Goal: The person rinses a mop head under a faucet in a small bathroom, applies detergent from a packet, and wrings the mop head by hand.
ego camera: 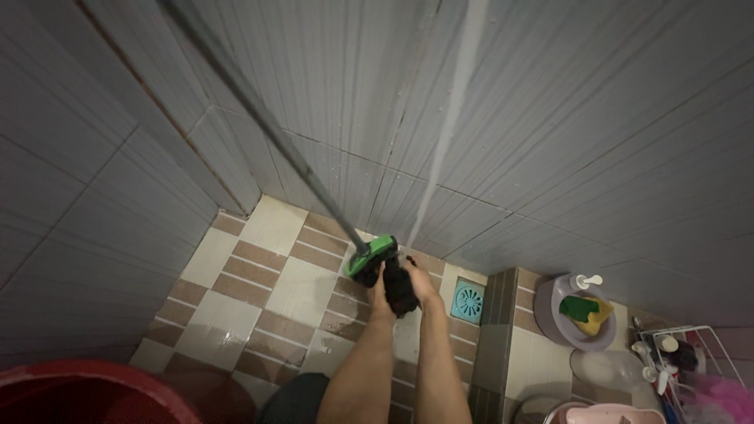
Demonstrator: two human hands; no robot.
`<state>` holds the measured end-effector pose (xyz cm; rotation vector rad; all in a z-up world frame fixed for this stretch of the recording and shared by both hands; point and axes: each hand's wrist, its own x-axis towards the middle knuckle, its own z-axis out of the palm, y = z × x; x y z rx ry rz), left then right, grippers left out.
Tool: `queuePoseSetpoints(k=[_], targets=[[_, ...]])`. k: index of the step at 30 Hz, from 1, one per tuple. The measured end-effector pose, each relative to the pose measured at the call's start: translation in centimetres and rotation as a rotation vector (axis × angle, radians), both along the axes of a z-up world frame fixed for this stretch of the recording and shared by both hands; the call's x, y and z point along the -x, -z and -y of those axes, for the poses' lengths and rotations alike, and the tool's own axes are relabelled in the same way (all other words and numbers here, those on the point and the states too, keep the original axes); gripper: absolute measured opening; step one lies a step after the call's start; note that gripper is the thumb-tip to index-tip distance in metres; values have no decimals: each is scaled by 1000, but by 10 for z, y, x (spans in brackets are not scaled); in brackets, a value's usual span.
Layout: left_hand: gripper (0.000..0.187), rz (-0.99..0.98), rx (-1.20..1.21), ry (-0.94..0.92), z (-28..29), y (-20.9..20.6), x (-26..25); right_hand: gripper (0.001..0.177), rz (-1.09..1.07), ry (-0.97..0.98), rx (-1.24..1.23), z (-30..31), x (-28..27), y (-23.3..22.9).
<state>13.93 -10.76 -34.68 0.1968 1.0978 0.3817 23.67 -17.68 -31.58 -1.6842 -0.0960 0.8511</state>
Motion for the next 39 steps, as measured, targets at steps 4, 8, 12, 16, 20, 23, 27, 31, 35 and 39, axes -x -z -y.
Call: queuePoseSetpoints(k=[4, 8, 12, 16, 20, 23, 27, 31, 35, 39], targets=[[60, 262, 59, 0, -3, 3, 6, 62, -142, 227, 259, -4, 8, 5], [51, 159, 17, 151, -9, -2, 5, 60, 180, 94, 363, 0, 12, 1], [51, -3, -124, 148, -15, -1, -2, 63, 162, 77, 394, -3, 13, 2], [54, 50, -22, 70, -32, -3, -13, 71, 316, 15, 159, -8, 11, -20], [56, 256, 152, 1, -26, -3, -12, 84, -469, 164, -125, 1, 23, -58], [62, 232, 51, 15, -30, -1, -17, 85, -518, 105, -143, 8, 31, -57], [63, -114, -286, 13, -22, 0, -19, 78, -505, 97, -170, 17, 39, -31], [82, -439, -377, 333, -24, -5, -17, 64, -391, 166, -184, 19, 39, -18], [81, 161, 7, 271, -16, -15, -16, 51, -287, 330, -237, 9, 38, -15], [69, 450, 72, 441, -7, -18, -1, 43, 450, 48, 264, 19, 25, -22]])
